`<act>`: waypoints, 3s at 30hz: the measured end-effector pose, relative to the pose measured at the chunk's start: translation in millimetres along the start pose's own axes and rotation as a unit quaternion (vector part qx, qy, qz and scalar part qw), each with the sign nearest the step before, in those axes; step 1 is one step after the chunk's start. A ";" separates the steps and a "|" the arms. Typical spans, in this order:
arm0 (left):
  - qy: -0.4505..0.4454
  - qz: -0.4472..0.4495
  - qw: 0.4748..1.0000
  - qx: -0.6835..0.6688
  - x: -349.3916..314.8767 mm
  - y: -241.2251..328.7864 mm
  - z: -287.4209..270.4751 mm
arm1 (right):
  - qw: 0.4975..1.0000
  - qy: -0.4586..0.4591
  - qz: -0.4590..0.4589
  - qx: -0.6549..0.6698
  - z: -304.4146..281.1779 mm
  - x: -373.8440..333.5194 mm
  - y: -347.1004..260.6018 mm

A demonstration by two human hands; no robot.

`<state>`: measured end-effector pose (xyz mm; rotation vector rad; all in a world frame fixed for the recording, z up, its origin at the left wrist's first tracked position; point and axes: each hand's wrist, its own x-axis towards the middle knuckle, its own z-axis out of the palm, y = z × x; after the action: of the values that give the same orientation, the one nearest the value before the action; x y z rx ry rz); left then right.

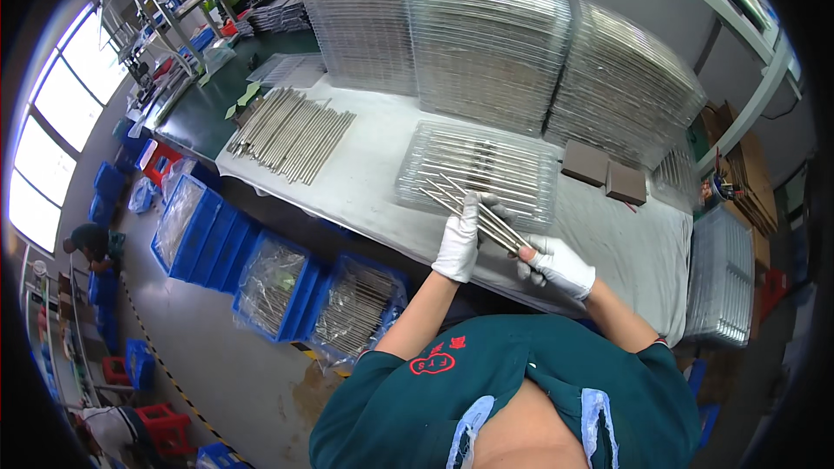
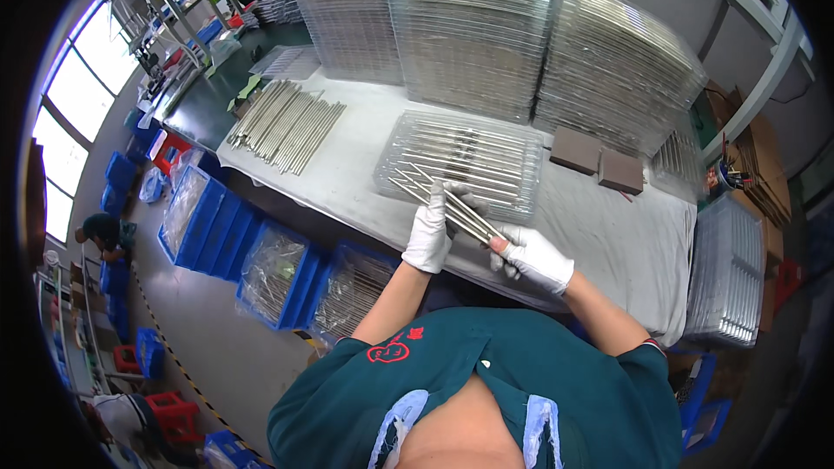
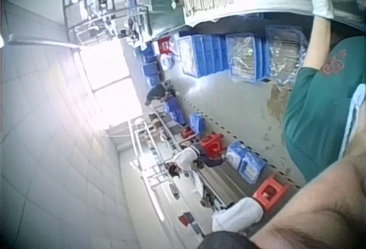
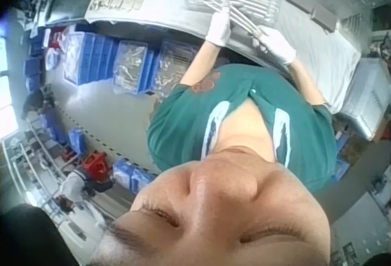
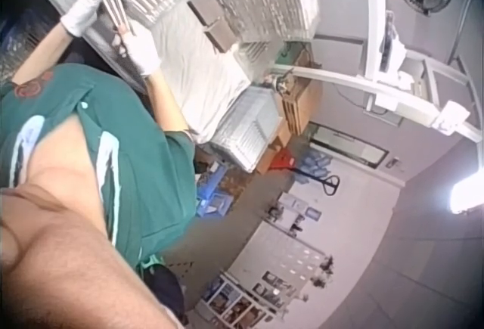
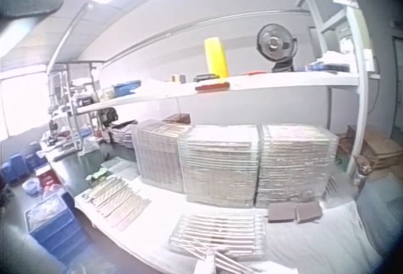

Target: Sanding and aligning metal rods on a workbench in a factory setting.

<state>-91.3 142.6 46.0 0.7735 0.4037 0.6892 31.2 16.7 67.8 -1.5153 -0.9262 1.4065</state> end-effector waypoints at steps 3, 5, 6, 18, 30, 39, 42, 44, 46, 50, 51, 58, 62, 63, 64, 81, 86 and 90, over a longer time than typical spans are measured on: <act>-0.001 0.005 0.973 0.229 18.5 -42.1 -55.3 | 0.976 0.088 -0.074 -0.187 -14.8 20.2 -19.6; -0.092 0.051 0.981 0.162 9.4 -36.3 -39.6 | 0.910 0.180 -0.133 -0.349 -33.7 42.0 -19.8; -0.087 0.052 0.975 0.195 5.5 -31.0 -33.9 | 0.889 0.195 -0.146 -0.388 -37.8 49.6 -27.5; -0.084 0.037 0.973 0.214 4.1 -36.4 -34.5 | 0.759 0.257 -0.130 -0.583 -38.6 93.2 -55.8; -0.087 0.032 0.973 0.212 5.0 -38.2 -35.2 | 0.759 0.234 -0.156 -0.588 -57.2 111.1 -57.2; -0.095 0.028 0.967 0.234 3.5 -36.8 -37.3 | 0.773 0.334 -0.257 -0.474 -60.1 94.4 -40.2; -0.098 0.045 0.965 0.241 2.1 -36.7 -39.1 | 0.779 0.359 -0.245 -0.453 -62.1 69.6 -18.6; -0.092 0.048 0.967 0.233 0.3 -34.4 -40.3 | 0.789 0.371 -0.258 -0.417 -62.3 46.4 -2.2; -0.094 0.062 0.964 0.240 1.4 -35.7 -38.5 | 0.792 0.390 -0.246 -0.400 -73.1 20.9 20.1; -0.059 0.090 0.957 0.268 -2.5 -33.6 -35.2 | 0.786 0.440 -0.208 -0.382 -77.4 -31.4 48.2; -0.047 0.087 0.958 0.268 -5.7 -31.2 -31.8 | 0.782 0.452 -0.200 -0.380 -80.0 -43.6 54.5; 0.026 0.055 0.964 0.258 -50.1 -41.2 -39.5 | 0.764 0.462 -0.170 -0.418 -80.7 -85.9 101.0; 0.052 -0.069 0.956 0.281 -95.6 -76.1 -65.1 | 0.736 0.456 -0.199 -0.459 -73.0 -87.4 103.8; 0.085 -0.114 0.940 0.310 -109.9 -77.1 -65.0 | 0.737 0.452 -0.208 -0.457 -74.0 -82.6 103.6; 0.067 -0.112 0.932 0.339 -118.0 -84.9 -79.3 | 0.734 0.471 -0.197 -0.448 -76.8 -81.3 108.6; 0.034 -0.140 0.931 0.335 -109.1 -61.7 -44.7 | 0.732 0.461 -0.236 -0.442 -78.6 -84.7 107.9; -0.044 -0.139 0.874 0.464 -95.2 -7.1 -28.9 | 0.747 0.491 -0.271 -0.358 -76.6 -85.5 93.9; -0.100 -0.052 0.844 0.525 -55.5 57.7 -12.7 | 0.710 0.490 -0.253 -0.439 -114.4 -70.9 57.5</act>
<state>-162.0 140.0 85.5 1.8341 0.6305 0.2225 136.8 -81.1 41.2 -2.0580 -1.1727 -0.4316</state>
